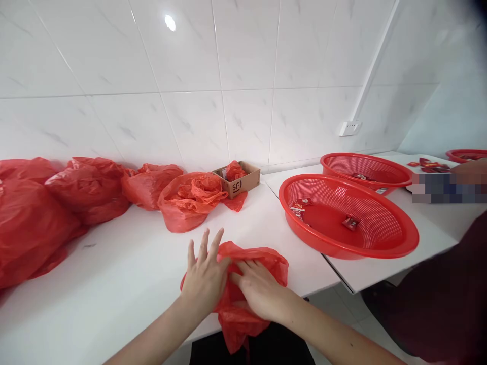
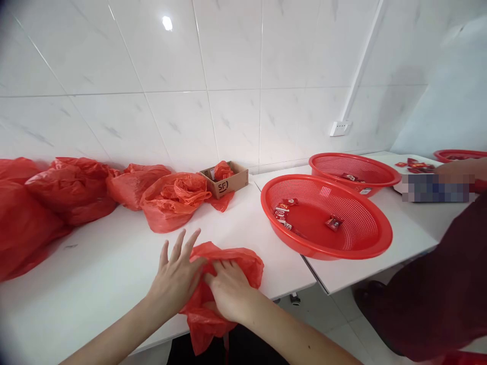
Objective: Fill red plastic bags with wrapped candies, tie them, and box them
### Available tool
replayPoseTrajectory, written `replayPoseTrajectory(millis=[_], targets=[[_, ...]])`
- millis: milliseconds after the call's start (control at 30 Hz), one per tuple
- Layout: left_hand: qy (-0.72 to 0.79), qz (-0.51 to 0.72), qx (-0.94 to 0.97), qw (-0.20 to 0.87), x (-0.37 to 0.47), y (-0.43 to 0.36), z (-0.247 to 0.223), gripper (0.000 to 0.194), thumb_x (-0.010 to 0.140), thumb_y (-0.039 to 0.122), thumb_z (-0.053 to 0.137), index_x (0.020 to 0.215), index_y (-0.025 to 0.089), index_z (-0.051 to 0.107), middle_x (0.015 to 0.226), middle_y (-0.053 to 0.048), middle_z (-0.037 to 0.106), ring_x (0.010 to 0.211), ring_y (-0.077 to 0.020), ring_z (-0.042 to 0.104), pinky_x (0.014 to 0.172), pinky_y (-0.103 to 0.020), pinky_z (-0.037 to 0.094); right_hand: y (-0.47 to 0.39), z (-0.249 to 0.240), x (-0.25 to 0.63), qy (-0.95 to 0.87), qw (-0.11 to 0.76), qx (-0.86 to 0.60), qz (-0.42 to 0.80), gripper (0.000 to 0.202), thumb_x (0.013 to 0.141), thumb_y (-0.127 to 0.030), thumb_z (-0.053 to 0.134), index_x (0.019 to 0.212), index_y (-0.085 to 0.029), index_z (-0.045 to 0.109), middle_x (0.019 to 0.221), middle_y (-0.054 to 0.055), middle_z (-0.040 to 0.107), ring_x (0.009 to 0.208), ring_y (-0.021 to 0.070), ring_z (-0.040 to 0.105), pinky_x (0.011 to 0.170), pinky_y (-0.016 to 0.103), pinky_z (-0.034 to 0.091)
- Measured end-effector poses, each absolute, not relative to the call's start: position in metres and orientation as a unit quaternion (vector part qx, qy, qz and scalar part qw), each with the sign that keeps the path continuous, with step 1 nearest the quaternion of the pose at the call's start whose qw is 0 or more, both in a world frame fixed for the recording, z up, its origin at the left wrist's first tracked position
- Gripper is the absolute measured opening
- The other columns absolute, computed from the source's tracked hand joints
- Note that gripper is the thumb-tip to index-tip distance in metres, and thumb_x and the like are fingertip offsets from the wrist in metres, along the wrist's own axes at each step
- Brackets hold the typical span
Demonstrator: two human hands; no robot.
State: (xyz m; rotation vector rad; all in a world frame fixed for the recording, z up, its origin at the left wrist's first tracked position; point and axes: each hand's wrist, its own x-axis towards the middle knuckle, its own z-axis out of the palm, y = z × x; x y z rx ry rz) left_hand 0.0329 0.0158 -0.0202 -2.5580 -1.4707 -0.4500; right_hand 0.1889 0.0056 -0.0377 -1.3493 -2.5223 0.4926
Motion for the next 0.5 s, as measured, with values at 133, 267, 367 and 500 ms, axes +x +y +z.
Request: replayPoseTrajectory(millis=[133, 267, 367, 500], targets=[[-0.543, -0.088, -0.835, -0.001, 0.028, 0.027, -0.032, 0.029, 0.091, 0.030, 0.046, 0.081, 0.022, 0.072, 0.157, -0.011, 0.030, 0.143, -0.0459, 0.018, 0.102, -0.073, 0.023, 0.001, -0.038, 0.192, -0.862, 0.093, -0.459, 0.191, 0.064, 0.081, -0.045, 0.068, 0.137, -0.019, 0.052, 0.146, 0.018, 0.042, 0.138, 0.0367, 0.034, 0.114, 0.054, 0.023], [-0.546, -0.048, -0.835, 0.048, 0.012, 0.038, -0.031, 0.033, 0.089, 0.042, 0.051, 0.078, 0.021, 0.074, 0.155, -0.009, 0.035, 0.141, -0.0476, 0.023, 0.101, -0.074, 0.024, 0.008, -0.041, 0.199, -0.861, 0.050, -0.457, 0.215, 0.065, 0.086, -0.050, 0.059, 0.144, -0.025, 0.044, 0.154, 0.017, 0.030, 0.143, 0.0384, 0.023, 0.115, 0.056, 0.017], [-0.531, 0.014, -0.839, 0.119, -0.022, 0.048, -0.024, 0.013, 0.079, 0.025, 0.065, 0.073, 0.021, 0.075, 0.151, -0.010, 0.042, 0.137, -0.0491, 0.030, 0.101, -0.076, 0.022, 0.021, -0.037, 0.220, -0.836, 0.031, -0.499, 0.228, 0.072, 0.082, -0.054, 0.062, 0.147, -0.030, 0.039, 0.155, 0.015, 0.030, 0.142, 0.0391, 0.024, 0.112, 0.055, 0.024], [-0.531, 0.053, -0.825, 0.187, -0.058, 0.050, -0.014, 0.032, 0.069, 0.000, 0.060, 0.087, 0.022, 0.077, 0.151, -0.012, 0.041, 0.134, -0.0481, 0.036, 0.101, -0.071, 0.028, 0.038, -0.025, 0.242, -0.783, 0.022, -0.580, 0.223, 0.066, 0.086, -0.042, 0.058, 0.146, -0.020, 0.040, 0.129, 0.016, 0.060, 0.118, 0.0343, 0.056, 0.093, 0.046, 0.046]])
